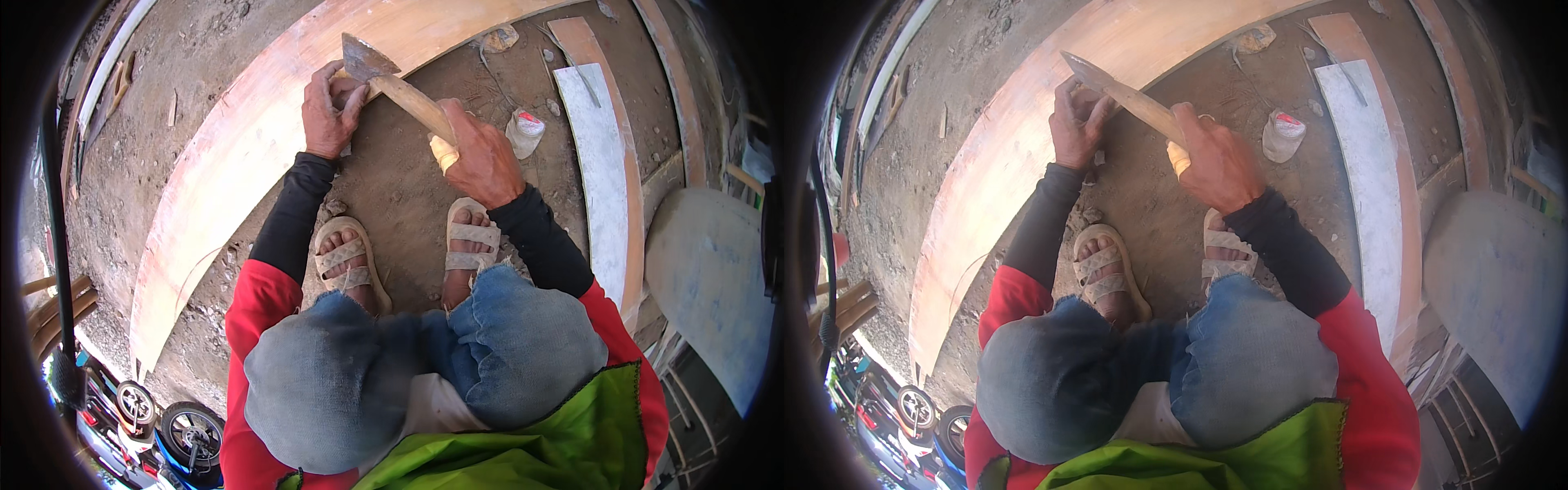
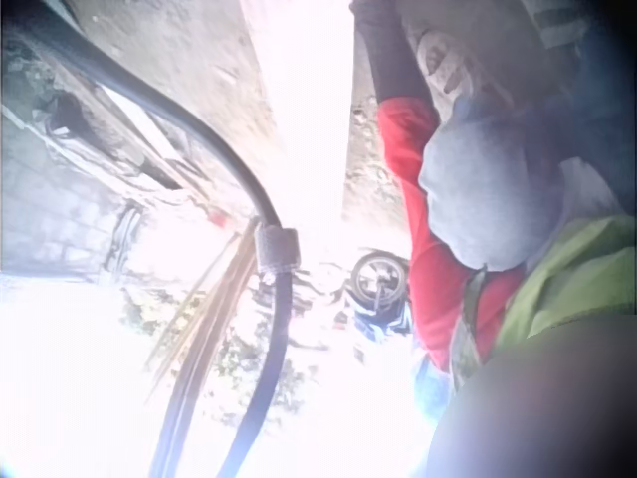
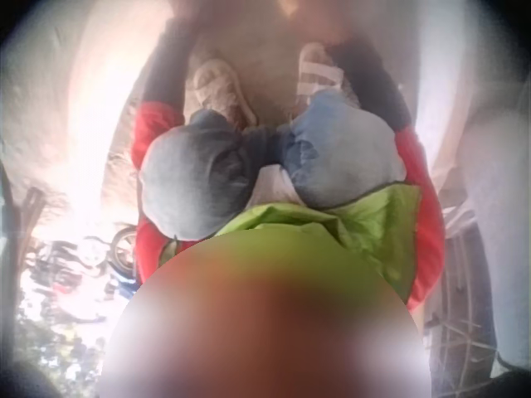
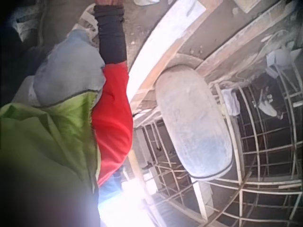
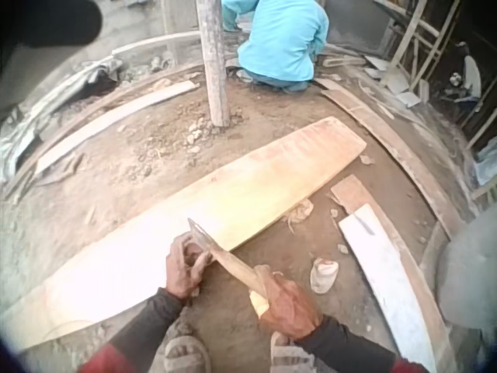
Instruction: The person uses a small axe to chip and shape a long curved wooden plank on the ground. They repeatedly strike the wood, reposition the plank, and clear away wood chips while working in an outdoor area with scattered debris and a parked motorcycle nearby.
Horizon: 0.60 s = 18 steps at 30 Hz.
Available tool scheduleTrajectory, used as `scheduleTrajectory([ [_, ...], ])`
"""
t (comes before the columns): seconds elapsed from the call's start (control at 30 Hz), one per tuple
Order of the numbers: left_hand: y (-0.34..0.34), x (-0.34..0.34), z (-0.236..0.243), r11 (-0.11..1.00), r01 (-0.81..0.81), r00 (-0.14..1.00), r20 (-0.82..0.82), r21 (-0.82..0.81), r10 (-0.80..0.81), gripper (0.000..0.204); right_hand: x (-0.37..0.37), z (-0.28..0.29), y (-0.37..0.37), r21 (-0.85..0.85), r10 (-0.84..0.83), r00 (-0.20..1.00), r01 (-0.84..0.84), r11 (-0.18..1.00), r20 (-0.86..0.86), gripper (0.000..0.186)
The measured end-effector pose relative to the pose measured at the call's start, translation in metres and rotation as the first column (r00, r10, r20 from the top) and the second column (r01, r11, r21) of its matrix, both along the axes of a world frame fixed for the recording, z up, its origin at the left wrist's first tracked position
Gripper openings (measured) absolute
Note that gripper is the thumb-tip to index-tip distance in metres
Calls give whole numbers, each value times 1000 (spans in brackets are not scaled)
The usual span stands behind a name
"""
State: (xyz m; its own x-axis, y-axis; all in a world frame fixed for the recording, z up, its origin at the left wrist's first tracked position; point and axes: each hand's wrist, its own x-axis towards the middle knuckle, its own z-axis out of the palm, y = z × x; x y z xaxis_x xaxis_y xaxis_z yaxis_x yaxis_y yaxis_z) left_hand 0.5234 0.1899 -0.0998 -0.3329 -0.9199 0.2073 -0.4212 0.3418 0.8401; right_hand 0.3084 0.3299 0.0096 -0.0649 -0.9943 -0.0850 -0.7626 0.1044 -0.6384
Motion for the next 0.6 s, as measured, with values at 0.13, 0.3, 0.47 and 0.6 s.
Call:
scheduleTrajectory([
  [0.13,0,-1,3,999,-2,1000,7,-54,2,53,4,4,-1,-119,-3,997,13,993,79,40],
  [0.3,2,-1,3,999,-24,999,-35,-35,23,54,5,4,-4,165,22,997,-9,986,-73,38],
  [0.47,1,0,2,992,-1,1000,11,-127,3,55,9,-1,7,-77,-21,1000,22,997,19,39],
  [0.6,-1,-2,8,996,1,1000,14,-94,1,55,7,-22,2,13,-18,999,19,1000,-51,40],
])
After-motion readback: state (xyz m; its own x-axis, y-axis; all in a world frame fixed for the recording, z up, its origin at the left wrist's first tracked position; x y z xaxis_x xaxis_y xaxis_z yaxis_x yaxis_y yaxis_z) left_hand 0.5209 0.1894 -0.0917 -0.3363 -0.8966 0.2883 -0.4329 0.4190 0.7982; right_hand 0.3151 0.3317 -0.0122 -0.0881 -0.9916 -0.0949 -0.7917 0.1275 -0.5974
